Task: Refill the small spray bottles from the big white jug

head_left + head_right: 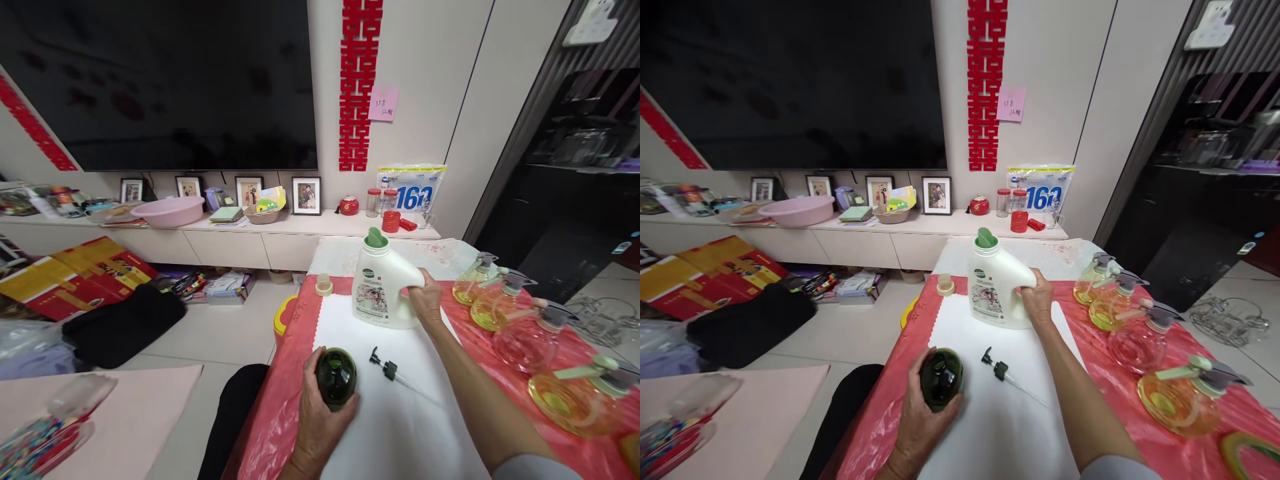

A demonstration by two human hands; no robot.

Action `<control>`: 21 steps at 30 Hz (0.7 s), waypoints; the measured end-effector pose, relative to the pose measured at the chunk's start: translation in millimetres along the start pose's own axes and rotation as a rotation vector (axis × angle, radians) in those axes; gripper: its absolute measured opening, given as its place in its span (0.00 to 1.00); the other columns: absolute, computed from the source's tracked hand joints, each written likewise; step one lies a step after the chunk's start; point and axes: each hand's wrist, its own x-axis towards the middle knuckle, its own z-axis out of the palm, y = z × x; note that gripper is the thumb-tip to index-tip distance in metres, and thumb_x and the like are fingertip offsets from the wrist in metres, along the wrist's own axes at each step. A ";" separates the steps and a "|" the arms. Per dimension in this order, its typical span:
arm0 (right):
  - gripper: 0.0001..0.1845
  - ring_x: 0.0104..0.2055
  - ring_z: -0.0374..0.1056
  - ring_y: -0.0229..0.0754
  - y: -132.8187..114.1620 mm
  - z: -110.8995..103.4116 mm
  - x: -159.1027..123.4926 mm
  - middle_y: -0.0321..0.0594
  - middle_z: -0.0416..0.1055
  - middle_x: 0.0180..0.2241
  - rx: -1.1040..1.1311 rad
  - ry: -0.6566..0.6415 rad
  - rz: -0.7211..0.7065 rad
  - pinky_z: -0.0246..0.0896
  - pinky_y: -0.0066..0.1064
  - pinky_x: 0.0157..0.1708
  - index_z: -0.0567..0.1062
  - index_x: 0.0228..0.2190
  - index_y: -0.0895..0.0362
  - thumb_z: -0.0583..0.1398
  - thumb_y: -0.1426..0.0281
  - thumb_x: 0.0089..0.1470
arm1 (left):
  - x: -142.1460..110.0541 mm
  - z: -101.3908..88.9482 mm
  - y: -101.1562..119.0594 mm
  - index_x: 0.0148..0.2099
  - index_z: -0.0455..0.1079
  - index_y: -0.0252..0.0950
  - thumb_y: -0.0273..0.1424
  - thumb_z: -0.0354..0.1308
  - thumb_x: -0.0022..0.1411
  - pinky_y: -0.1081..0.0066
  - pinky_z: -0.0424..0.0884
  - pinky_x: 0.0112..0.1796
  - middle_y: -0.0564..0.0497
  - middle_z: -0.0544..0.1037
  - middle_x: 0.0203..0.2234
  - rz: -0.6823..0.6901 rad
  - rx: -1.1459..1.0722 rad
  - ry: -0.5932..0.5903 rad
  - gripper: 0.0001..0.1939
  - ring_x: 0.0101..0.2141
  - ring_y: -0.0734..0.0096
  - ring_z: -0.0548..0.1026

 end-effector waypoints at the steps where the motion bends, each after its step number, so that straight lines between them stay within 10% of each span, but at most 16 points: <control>1: 0.18 0.35 0.70 0.39 3.8 -0.1 1.2 0.35 0.73 0.33 -0.010 -0.019 0.016 0.68 0.36 0.38 0.75 0.39 0.58 0.61 0.55 0.60 | 0.2 -0.3 0.0 0.65 0.56 0.37 0.29 0.69 0.47 0.47 0.73 0.58 0.37 0.73 0.58 0.001 -0.001 -0.004 0.44 0.59 0.47 0.73; 13: 0.29 0.48 0.74 0.50 1.5 -49.5 -5.8 0.47 0.78 0.46 -0.217 -0.265 0.049 0.68 0.44 0.48 0.72 0.53 0.57 0.63 0.67 0.48 | 4.5 -1.1 9.9 0.62 0.60 0.36 0.28 0.67 0.46 0.44 0.73 0.57 0.37 0.74 0.56 -0.014 -0.044 0.025 0.41 0.57 0.46 0.74; 21: 0.25 0.44 0.74 0.48 -6.4 -70.2 -93.8 0.48 0.77 0.46 -0.373 -0.422 -0.032 0.68 0.40 0.46 0.72 0.53 0.59 0.55 0.63 0.56 | 4.7 1.4 10.9 0.63 0.57 0.35 0.30 0.68 0.46 0.44 0.69 0.59 0.36 0.72 0.57 0.011 -0.052 0.018 0.43 0.59 0.47 0.72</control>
